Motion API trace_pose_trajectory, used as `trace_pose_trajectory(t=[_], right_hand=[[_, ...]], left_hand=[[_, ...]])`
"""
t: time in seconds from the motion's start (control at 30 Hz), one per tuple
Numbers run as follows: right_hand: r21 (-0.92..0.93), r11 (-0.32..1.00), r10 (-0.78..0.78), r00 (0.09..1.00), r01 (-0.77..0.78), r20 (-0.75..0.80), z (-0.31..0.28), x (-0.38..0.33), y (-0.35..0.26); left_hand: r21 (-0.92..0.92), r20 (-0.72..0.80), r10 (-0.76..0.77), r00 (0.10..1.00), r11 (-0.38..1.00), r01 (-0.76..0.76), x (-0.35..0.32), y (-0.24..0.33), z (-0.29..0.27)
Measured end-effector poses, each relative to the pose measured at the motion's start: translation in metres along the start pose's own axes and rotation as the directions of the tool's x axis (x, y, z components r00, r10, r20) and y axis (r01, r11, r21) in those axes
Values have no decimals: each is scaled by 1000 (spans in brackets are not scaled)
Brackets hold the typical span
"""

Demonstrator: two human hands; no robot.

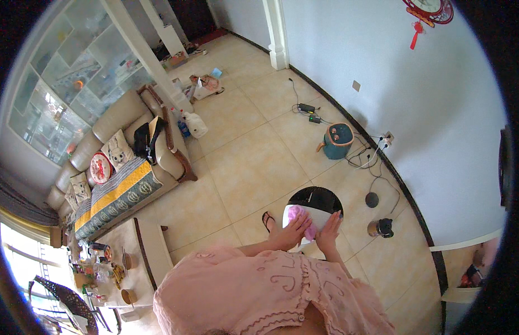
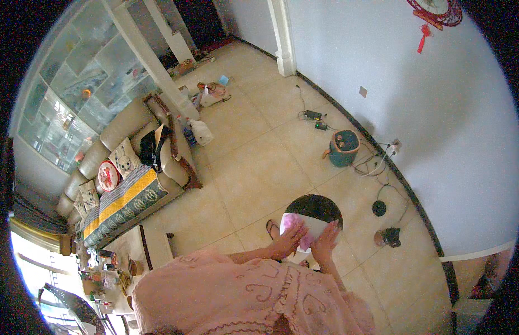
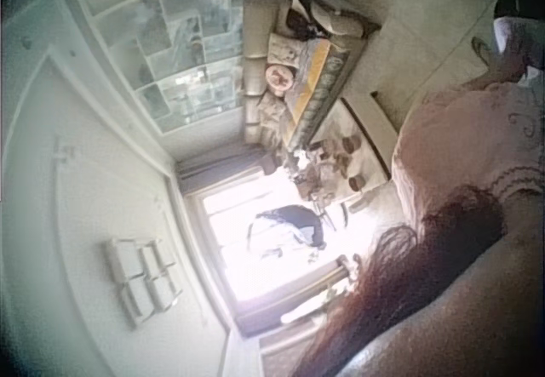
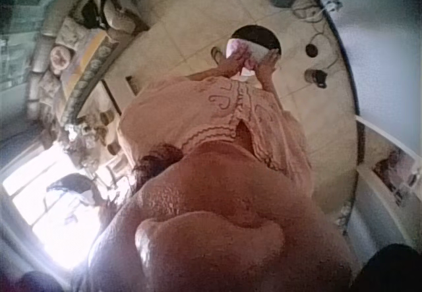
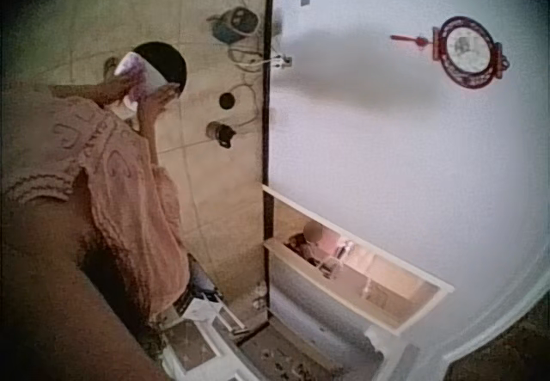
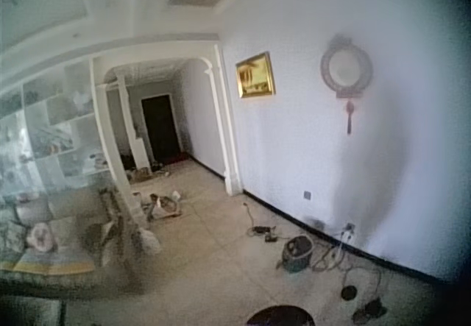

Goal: The person wipes the top surface of a white and black robotic vacuum cleaner with a pink cloth. They hold the device steady with one hand while scrubbing the top with the other, then briefly lift a black kettle from the floor before resuming the cleaning task.

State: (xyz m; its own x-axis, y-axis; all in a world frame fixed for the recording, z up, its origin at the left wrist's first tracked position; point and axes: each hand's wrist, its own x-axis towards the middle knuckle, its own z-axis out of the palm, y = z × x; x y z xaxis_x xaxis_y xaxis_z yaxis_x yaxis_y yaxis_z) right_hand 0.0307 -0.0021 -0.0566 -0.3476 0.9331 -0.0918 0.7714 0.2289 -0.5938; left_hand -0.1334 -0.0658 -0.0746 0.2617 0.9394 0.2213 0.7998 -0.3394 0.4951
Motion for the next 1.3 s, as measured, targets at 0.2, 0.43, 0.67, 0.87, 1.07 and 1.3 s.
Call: trace_pose_trajectory(t=[0.2,0.43,0.67,0.87,1.07,1.3], right_hand=[[-111,981,-167,985,160,-53,8,1,24],[-52,971,-240,955,235,-172,12,9,24],[-122,934,-357,906,337,-227,15,5,27],[-40,994,-102,988,98,-118,21,4,22],[-12,997,-73,996,73,-44,15,1,19],[-37,998,-60,998,60,-19,16,-1,22]], left_hand=[[-16,-24,-49,999,999,48,5,5,3],[223,-53,38,998,975,-25,98,-1,-12],[340,160,175,972,914,-220,81,5,-24],[-51,96,-49,994,997,54,3,4,-9],[-45,-42,34,999,998,-36,19,0,-12],[97,64,-7,998,995,1,106,-12,-7]])
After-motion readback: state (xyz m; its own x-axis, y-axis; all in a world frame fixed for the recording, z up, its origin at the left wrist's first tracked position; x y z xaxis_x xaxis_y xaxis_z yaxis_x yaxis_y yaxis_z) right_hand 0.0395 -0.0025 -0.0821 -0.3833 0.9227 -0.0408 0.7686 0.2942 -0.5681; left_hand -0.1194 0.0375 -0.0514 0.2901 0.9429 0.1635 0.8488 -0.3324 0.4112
